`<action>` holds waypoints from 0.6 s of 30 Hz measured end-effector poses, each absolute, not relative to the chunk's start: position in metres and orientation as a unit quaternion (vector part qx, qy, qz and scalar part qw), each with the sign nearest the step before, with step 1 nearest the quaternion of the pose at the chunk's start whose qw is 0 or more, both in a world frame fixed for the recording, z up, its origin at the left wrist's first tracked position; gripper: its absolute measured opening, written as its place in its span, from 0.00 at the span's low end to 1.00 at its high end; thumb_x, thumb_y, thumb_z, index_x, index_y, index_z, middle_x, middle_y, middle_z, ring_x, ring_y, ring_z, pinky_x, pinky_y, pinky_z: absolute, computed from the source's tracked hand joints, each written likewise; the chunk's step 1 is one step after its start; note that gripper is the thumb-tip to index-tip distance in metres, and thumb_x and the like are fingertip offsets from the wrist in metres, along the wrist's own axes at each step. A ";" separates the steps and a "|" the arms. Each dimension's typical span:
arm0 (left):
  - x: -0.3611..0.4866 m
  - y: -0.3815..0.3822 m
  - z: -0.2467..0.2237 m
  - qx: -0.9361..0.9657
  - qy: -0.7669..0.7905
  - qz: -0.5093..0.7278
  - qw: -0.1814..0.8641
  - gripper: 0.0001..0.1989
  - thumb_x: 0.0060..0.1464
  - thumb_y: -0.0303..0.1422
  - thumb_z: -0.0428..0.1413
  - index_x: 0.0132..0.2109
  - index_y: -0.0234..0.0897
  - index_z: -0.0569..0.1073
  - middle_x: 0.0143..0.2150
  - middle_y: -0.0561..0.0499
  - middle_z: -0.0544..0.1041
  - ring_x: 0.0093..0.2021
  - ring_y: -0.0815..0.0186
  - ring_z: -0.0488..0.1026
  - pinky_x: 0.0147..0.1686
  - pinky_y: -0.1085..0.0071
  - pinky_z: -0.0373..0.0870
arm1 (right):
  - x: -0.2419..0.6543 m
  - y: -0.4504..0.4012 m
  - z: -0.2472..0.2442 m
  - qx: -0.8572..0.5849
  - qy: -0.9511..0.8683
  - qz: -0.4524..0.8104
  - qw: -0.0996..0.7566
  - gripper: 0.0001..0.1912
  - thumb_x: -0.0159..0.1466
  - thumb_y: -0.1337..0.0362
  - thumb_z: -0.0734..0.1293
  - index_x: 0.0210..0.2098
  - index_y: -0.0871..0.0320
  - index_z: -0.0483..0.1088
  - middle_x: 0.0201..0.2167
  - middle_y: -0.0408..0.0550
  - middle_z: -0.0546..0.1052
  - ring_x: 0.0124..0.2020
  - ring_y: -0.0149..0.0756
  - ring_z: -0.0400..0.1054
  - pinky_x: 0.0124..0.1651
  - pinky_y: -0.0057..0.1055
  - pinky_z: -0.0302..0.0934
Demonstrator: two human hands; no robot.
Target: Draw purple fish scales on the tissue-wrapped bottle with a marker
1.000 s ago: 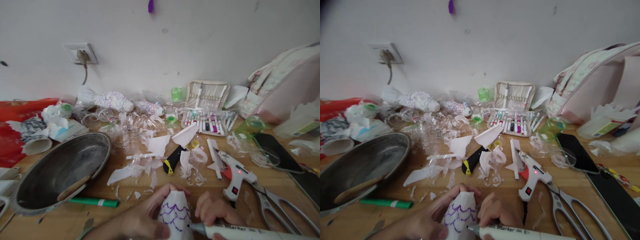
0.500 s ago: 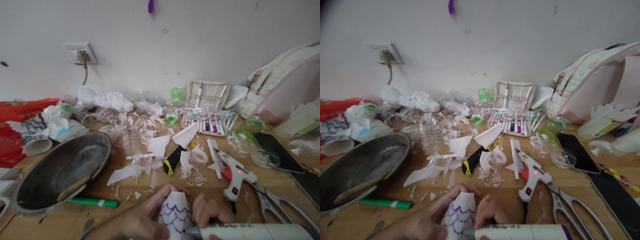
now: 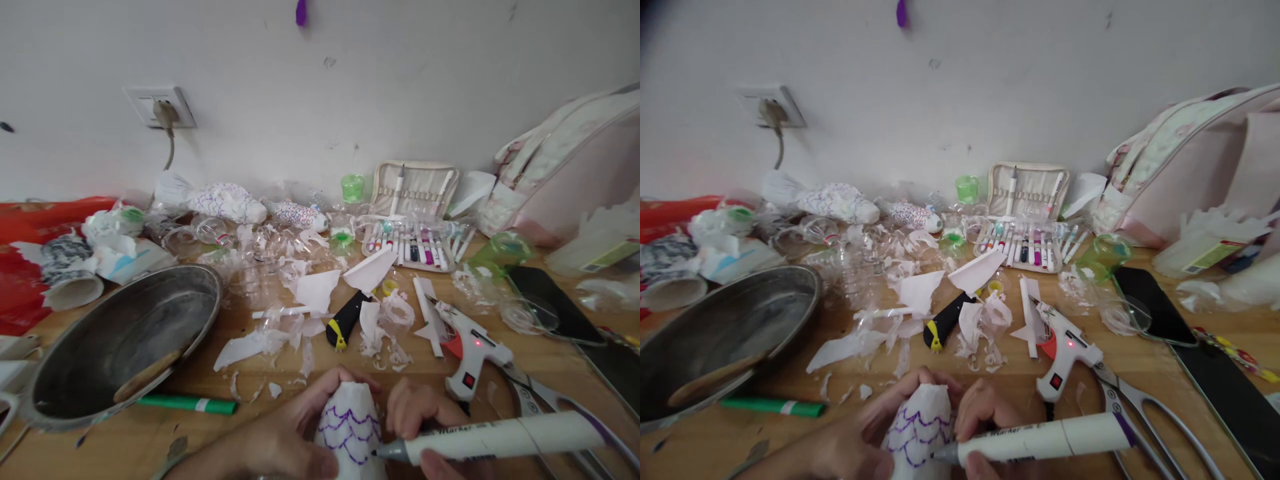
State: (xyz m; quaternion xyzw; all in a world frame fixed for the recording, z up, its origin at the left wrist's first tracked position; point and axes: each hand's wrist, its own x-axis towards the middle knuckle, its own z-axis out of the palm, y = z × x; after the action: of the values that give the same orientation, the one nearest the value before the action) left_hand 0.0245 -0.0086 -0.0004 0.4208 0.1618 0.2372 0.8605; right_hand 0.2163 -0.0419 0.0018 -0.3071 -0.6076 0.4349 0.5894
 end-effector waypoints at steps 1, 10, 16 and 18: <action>0.025 -0.009 0.000 0.418 0.161 0.237 0.862 0.28 0.42 0.35 0.63 0.52 0.44 0.66 0.52 0.49 0.63 0.54 0.57 0.61 0.52 0.62 0.55 | 0.216 -0.042 0.000 -0.304 -0.609 0.438 0.588 0.12 0.64 0.53 0.61 0.30 0.53 0.65 0.21 0.42 0.66 0.24 0.33 0.61 0.26 0.28 0.58; 0.024 -0.009 0.001 0.445 0.182 0.231 0.846 0.29 0.40 0.36 0.63 0.52 0.43 0.66 0.51 0.48 0.63 0.54 0.55 0.60 0.51 0.61 0.55 | 0.221 -0.039 -0.005 -0.331 -0.602 0.449 0.572 0.12 0.65 0.54 0.60 0.31 0.54 0.65 0.24 0.42 0.66 0.27 0.33 0.62 0.29 0.27 0.59; 0.024 -0.009 -0.002 0.441 0.179 0.232 0.848 0.31 0.40 0.37 0.63 0.53 0.43 0.65 0.53 0.47 0.63 0.55 0.54 0.59 0.53 0.59 0.54 | 0.220 -0.040 -0.005 -0.329 -0.589 0.456 0.579 0.12 0.65 0.53 0.61 0.31 0.53 0.65 0.23 0.40 0.66 0.26 0.31 0.61 0.29 0.26 0.58; 0.024 -0.009 -0.003 0.441 0.175 0.233 0.849 0.31 0.40 0.37 0.63 0.54 0.42 0.64 0.53 0.47 0.63 0.55 0.53 0.59 0.53 0.58 0.54 | 0.221 -0.041 -0.009 -0.335 -0.579 0.465 0.580 0.11 0.65 0.54 0.61 0.31 0.53 0.65 0.24 0.41 0.66 0.26 0.32 0.61 0.30 0.26 0.58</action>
State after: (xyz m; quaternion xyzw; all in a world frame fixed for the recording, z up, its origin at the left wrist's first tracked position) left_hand 0.0238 -0.0092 -0.0029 0.4412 0.1746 0.2331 0.8488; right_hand 0.2208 -0.0413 -0.0091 -0.3350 -0.5792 0.4646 0.5800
